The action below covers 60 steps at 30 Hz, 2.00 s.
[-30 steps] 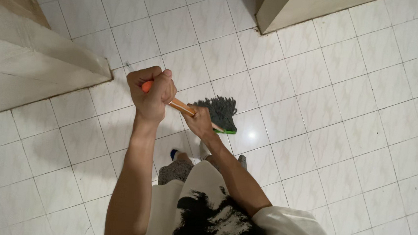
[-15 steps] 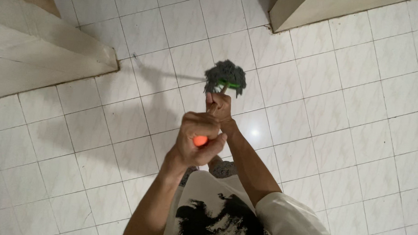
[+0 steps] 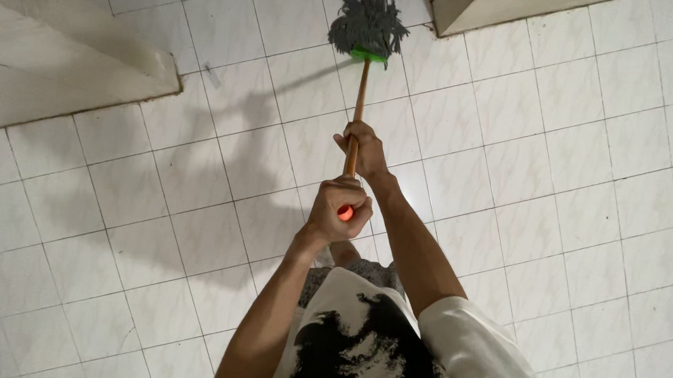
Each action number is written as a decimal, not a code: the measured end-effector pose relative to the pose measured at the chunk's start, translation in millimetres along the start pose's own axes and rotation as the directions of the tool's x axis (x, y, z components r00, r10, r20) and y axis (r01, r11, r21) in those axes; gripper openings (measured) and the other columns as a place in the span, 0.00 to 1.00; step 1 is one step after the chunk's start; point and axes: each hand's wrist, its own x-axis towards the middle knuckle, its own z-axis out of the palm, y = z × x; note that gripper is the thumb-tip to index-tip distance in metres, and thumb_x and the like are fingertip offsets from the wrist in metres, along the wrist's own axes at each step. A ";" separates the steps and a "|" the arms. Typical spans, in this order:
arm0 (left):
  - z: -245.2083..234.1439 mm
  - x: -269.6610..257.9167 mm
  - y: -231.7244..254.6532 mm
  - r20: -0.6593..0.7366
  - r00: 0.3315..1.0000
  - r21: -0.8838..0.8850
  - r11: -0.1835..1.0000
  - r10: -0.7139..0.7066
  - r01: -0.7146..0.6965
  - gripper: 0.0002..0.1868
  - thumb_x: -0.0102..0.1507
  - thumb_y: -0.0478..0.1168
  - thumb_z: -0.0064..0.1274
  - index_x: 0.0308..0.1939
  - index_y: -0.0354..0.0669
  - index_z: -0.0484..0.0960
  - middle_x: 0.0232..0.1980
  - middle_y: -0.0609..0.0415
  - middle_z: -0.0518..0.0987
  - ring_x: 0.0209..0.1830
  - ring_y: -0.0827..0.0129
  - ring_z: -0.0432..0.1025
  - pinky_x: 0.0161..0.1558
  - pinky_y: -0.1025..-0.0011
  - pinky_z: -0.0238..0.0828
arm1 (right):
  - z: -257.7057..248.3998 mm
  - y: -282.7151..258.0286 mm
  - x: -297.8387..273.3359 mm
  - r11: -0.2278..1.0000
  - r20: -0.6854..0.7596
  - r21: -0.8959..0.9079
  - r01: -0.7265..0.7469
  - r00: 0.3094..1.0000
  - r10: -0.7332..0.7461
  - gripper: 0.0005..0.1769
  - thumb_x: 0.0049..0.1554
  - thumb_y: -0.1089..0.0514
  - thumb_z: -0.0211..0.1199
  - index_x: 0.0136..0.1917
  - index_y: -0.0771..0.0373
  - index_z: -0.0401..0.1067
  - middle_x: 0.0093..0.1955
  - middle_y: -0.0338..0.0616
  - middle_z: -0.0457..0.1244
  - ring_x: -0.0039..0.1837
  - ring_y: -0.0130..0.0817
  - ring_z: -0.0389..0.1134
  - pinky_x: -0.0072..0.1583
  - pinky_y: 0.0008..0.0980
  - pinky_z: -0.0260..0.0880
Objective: The person mops a tiled floor using a string mop with a wooden handle. They move the mop back and forth along the walls and across the floor, cleaning the area around a doorway and a small floral mat.
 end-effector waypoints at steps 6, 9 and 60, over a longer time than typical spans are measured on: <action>-16.8 -19.6 72.9 -0.065 0.994 -0.163 0.984 -0.084 0.073 0.22 0.58 0.25 0.51 0.14 0.40 0.57 0.15 0.58 0.60 0.14 0.75 0.53 0.22 0.72 0.46 | -2.2 -50.1 -64.6 0.995 -0.047 0.036 0.096 0.994 -0.094 0.16 0.57 0.69 0.67 0.33 0.68 0.63 0.33 0.45 0.58 0.41 0.37 0.57 0.45 0.40 0.63; -26.3 -18.2 100.5 -0.107 0.994 -0.204 0.979 -0.030 0.007 0.22 0.58 0.25 0.49 0.13 0.41 0.58 0.13 0.60 0.58 0.14 0.78 0.50 0.22 0.74 0.43 | 10.3 -53.6 -98.3 0.974 -0.057 0.216 0.063 0.997 -0.052 0.16 0.57 0.70 0.65 0.33 0.69 0.60 0.34 0.46 0.56 0.42 0.36 0.56 0.46 0.38 0.62; 180.2 142.2 92.1 -0.262 0.959 -0.194 0.979 -0.107 0.056 0.23 0.61 0.26 0.47 0.14 0.43 0.58 0.15 0.63 0.61 0.13 0.80 0.51 0.20 0.74 0.43 | -229.7 52.3 -12.3 0.995 0.151 0.095 0.021 0.988 -0.035 0.13 0.57 0.58 0.68 0.38 0.69 0.70 0.38 0.50 0.65 0.43 0.41 0.67 0.49 0.39 0.69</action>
